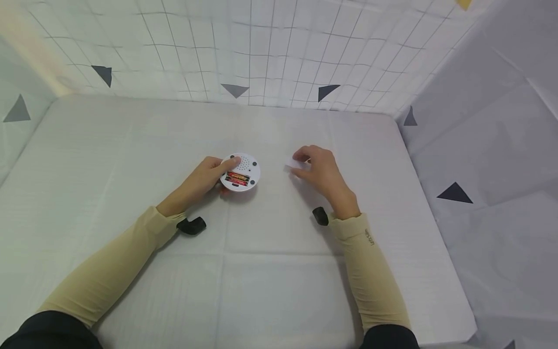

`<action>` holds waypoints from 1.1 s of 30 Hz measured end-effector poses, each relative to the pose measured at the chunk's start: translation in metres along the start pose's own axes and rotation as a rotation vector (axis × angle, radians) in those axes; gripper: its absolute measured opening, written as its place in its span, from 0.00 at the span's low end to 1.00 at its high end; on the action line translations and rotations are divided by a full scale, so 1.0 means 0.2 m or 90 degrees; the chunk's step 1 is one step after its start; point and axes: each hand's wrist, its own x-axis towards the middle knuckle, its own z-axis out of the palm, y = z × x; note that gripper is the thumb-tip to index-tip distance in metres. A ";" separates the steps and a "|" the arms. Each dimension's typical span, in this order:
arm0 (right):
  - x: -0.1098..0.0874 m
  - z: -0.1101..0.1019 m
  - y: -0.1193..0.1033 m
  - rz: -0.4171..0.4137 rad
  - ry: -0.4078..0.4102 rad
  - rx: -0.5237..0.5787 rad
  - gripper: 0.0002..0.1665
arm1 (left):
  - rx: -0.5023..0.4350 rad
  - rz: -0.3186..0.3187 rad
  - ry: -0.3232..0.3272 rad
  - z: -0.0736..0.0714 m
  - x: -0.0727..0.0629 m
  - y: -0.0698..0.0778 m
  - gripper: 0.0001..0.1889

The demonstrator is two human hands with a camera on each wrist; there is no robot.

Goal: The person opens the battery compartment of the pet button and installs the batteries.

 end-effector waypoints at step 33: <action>-0.07 0.03 -0.37 -0.155 0.014 0.048 0.20 | 0.004 -0.006 0.006 0.00 -0.01 0.02 0.31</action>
